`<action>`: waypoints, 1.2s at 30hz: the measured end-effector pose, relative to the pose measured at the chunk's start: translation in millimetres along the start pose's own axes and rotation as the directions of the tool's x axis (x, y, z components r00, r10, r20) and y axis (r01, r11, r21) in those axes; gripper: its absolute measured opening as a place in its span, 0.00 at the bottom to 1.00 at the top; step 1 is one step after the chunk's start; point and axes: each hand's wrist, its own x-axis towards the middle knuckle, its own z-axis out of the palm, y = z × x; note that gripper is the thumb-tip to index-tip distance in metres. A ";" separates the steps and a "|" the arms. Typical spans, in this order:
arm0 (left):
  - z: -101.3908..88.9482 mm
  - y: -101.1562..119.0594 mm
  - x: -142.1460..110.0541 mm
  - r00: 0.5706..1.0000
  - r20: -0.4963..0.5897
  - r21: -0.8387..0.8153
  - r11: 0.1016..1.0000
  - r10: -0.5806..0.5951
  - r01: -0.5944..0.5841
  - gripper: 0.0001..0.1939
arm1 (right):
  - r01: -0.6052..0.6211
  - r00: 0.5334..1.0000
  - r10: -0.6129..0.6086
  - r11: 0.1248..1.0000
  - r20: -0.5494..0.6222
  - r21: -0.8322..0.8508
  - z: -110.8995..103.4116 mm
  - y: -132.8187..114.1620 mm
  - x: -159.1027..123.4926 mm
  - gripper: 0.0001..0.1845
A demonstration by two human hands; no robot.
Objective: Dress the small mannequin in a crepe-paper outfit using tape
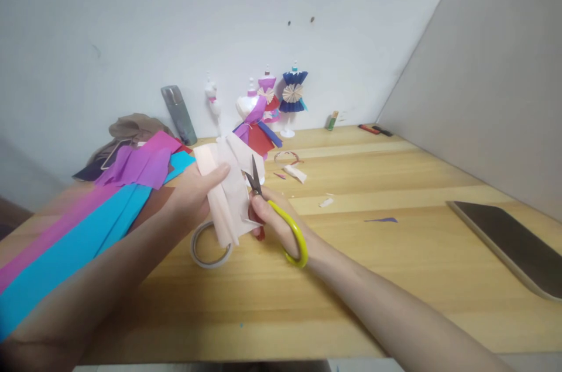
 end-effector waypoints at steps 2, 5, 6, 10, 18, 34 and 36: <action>-1.1 0.9 1.4 0.999 0.001 -0.023 0.999 -0.041 0.041 0.23 | -0.012 1.000 0.012 1.000 0.026 -0.002 0.4 0.9 -0.5 0.31; -2.7 -1.5 4.1 0.999 -0.032 -0.011 0.999 -0.035 0.035 0.23 | 0.017 0.998 -0.015 0.999 0.055 -0.034 0.5 4.2 -0.7 0.29; -3.0 -3.1 4.7 0.999 -0.034 -0.004 1.000 -0.026 0.026 0.22 | 0.029 0.998 -0.026 0.998 0.057 -0.047 0.2 5.9 -0.7 0.29; -3.0 -9.9 4.3 1.000 0.004 0.023 0.999 -0.027 0.027 0.22 | 0.020 0.999 -0.017 0.997 0.035 -0.076 -3.0 13.5 -1.1 0.29; -3.6 -6.7 5.9 0.995 -0.093 0.080 0.996 -0.023 0.031 0.20 | 0.031 0.997 -0.027 0.998 0.078 -0.048 -2.4 13.3 -1.8 0.29; 3.4 -7.8 -0.1 0.996 -0.094 0.378 0.925 -0.002 0.037 0.15 | -0.037 0.999 0.034 0.997 0.040 0.067 1.0 17.9 -3.8 0.30; 5.0 -10.2 -4.1 0.996 -0.090 0.335 0.941 -0.021 0.050 0.15 | -0.041 0.999 0.040 0.998 0.018 0.047 0.5 17.6 -5.5 0.31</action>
